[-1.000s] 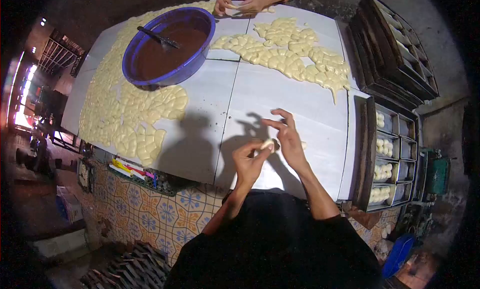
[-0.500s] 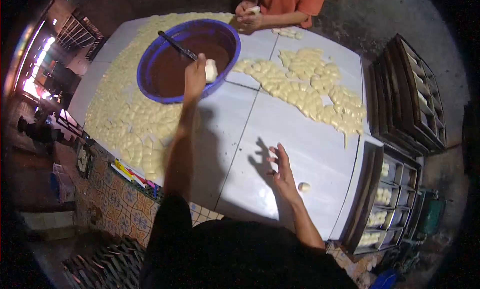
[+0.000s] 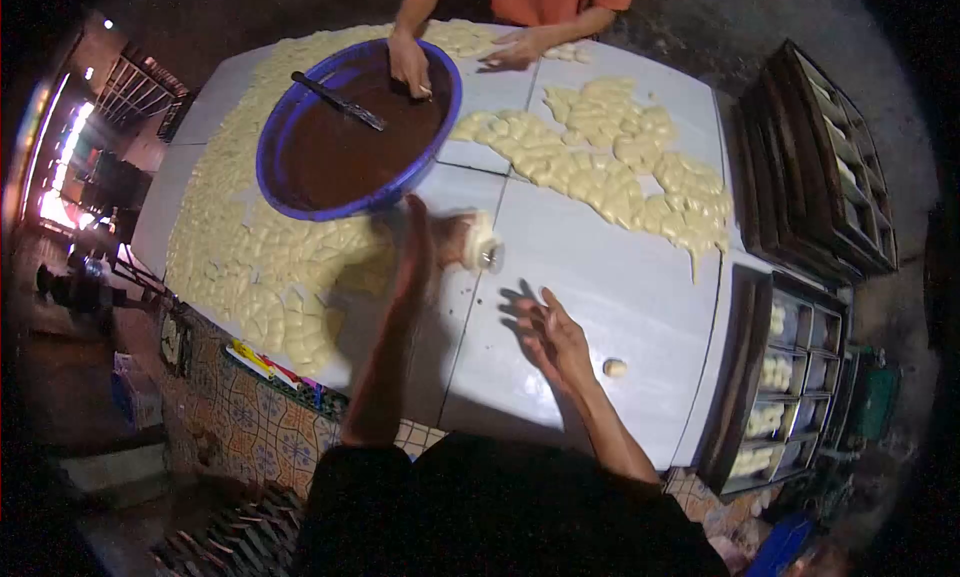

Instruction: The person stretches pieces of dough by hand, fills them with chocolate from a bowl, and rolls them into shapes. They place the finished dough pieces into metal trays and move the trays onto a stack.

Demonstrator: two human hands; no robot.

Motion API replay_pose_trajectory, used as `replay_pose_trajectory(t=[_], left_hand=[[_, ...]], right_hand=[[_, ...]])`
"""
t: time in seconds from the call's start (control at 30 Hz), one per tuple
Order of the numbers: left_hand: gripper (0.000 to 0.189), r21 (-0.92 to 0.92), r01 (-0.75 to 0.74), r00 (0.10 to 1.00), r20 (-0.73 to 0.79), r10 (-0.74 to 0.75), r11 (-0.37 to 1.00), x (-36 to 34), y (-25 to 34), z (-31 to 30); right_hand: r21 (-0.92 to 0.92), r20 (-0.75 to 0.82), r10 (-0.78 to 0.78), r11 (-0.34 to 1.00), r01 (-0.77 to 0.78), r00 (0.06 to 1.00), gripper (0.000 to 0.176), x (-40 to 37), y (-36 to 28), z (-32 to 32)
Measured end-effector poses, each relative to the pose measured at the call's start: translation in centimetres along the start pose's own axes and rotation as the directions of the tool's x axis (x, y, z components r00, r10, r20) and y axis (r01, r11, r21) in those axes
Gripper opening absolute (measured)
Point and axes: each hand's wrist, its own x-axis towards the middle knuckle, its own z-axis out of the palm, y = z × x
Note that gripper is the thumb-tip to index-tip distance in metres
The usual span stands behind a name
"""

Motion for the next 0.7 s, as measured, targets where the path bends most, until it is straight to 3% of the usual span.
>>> replay_pose_trajectory(t=[0.03,0.07,0.1,0.17,0.2,0.23,0.27,0.3,0.33,0.4,0.43,0.5,0.57,0.6,0.63,0.7], left_hand=[[0.092,-0.224,0.115,0.987,0.138,-0.085,0.968,-2.5,-1.9,2.4],[0.100,-0.364,0.202,0.969,0.210,-0.132,0.909,-5.1,-3.8,4.7],[0.098,-0.452,0.223,0.956,0.277,-0.102,0.864,-7.4,-5.5,6.5],[0.079,-0.391,0.121,0.992,0.020,-0.124,0.912,-9.8,-9.1,8.1],[0.060,-0.277,0.104,0.989,-0.070,-0.128,0.955,-11.2,-7.9,9.7],[0.048,-0.265,0.171,0.967,-0.137,-0.213,0.949,-12.4,-7.2,10.6],[0.046,-0.222,0.120,0.984,-0.101,-0.145,0.968,-13.2,-8.2,10.9],[0.045,-0.180,0.067,0.995,-0.059,-0.079,0.981,-14.0,-9.0,11.2],[0.043,0.010,-0.021,0.999,-0.042,0.021,1.000,-14.6,-9.4,11.3],[0.041,0.372,-0.220,0.975,0.063,0.212,0.902,-15.4,-9.4,11.4],[0.036,0.143,-0.109,0.993,0.068,0.100,0.984,-15.5,-10.5,11.6],[0.029,0.118,-0.104,0.985,0.148,0.086,0.988,-16.2,-10.9,12.5],[0.024,-0.045,-0.040,0.984,0.172,0.047,0.998,-17.2,-10.5,13.7],[0.023,-0.127,0.000,0.983,0.180,0.023,0.992,-17.6,-10.4,14.1],[0.020,-0.097,0.009,0.983,0.184,0.009,0.995,-17.5,-11.1,14.2],[0.020,-0.042,0.028,0.984,0.177,-0.020,0.999,-17.2,-12.4,14.2]], right_hand=[[0.202,0.018,0.105,0.974,-0.107,0.994,0.056,0.1,-0.1,0.0],[0.297,-0.001,0.116,0.948,-0.110,0.993,0.037,0.1,0.0,0.6],[0.178,-0.094,0.135,0.977,-0.117,0.986,0.031,-0.6,-0.1,0.4],[-0.065,-0.274,0.139,0.985,-0.162,0.952,0.021,-2.0,-0.2,-0.1],[-0.304,-0.289,-0.034,0.951,-0.059,0.957,0.020,-3.0,-0.4,0.5],[-0.533,-0.296,-0.205,0.846,0.017,0.933,0.020,-4.0,-0.7,1.1],[-0.812,-0.081,-0.441,0.549,0.197,0.894,0.023,-5.0,-0.4,0.9],[-0.932,0.201,-0.561,0.142,0.333,0.803,0.027,-6.0,-0.3,0.8],[-0.932,0.279,-0.537,0.048,0.359,0.796,0.034,-7.1,-0.6,0.5],[-0.892,0.328,-0.532,0.097,0.441,0.781,0.029,-8.3,-1.2,-0.7],[-0.870,0.350,-0.534,0.120,0.478,0.770,0.027,-8.7,-1.7,-1.0],[-0.810,0.236,-0.555,0.340,0.477,0.797,0.023,-9.9,-3.1,-1.2],[-0.690,0.085,-0.537,0.576,0.439,0.839,0.021,-10.9,-3.7,-1.1],[-0.695,0.143,-0.543,0.540,0.475,0.827,0.020,-11.4,-4.0,-1.0],[-0.768,0.196,-0.526,0.443,0.463,0.828,0.021,-12.6,-4.8,0.6],[-0.826,0.232,-0.454,0.375,0.421,0.860,0.021,-13.7,-3.3,-1.1]])
